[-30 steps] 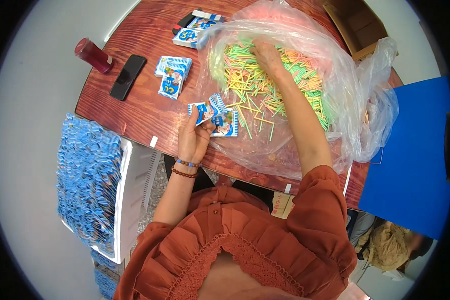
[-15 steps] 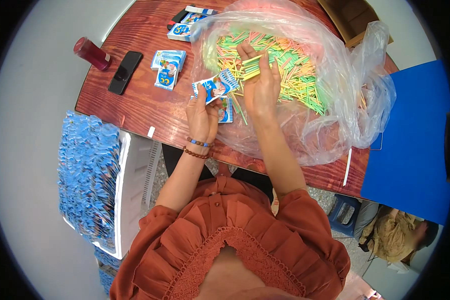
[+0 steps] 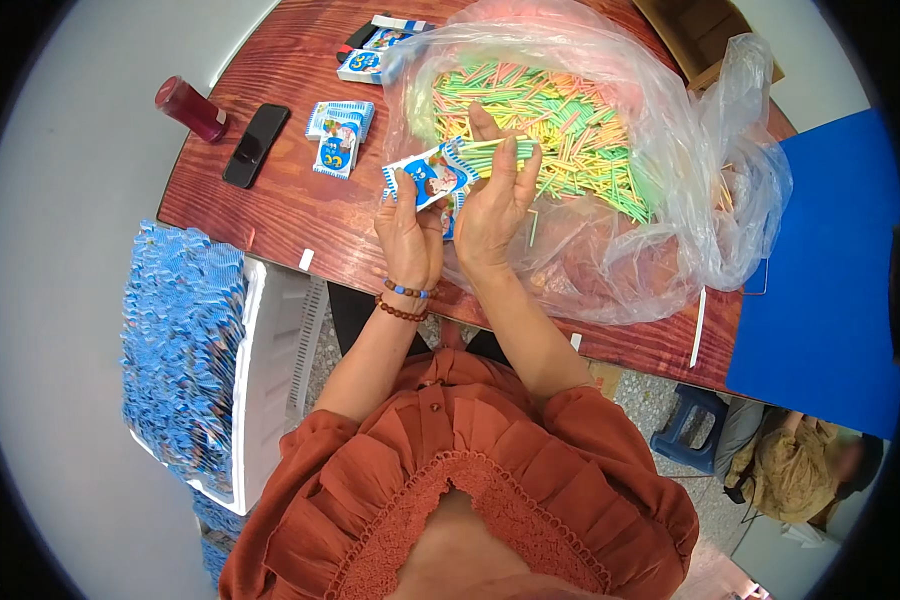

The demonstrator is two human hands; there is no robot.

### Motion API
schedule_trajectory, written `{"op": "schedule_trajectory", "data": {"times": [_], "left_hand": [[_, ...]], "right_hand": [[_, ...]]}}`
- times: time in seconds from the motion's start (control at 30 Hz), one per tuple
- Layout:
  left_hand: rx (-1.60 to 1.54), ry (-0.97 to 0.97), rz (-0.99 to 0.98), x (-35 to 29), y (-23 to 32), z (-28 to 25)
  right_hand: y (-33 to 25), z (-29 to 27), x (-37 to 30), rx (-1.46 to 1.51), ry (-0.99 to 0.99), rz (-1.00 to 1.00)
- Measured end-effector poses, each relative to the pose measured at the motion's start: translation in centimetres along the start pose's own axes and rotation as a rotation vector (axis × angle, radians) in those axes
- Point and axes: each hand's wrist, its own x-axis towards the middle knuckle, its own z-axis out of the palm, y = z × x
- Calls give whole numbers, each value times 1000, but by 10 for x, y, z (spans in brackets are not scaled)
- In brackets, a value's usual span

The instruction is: Packing small colorful sticks into small blue plastic bags.

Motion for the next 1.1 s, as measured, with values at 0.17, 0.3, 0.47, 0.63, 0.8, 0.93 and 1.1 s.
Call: {"op": "schedule_trajectory", "data": {"times": [0.17,0.3,0.47,0.63,0.8,0.93,1.1], "left_hand": [[-24,13,30,0,-2,2],[-16,12,40,2,-2,2],[-37,8,25,2,-1,4],[-103,-17,4,7,0,5],[-161,-18,-53,9,1,2],[-210,-44,-95,11,-2,1],[-244,-42,-140,12,-6,3]], "right_hand": [[5,-1,-3,63,14,-64],[5,-3,-5,-31,-86,-101],[5,-2,-10,-231,-211,-152],[5,-3,-10,-178,-209,-100],[-5,-9,-3,-284,-297,-4],[4,-13,5,-115,-347,112],[1,-10,9,54,-299,189]]}}
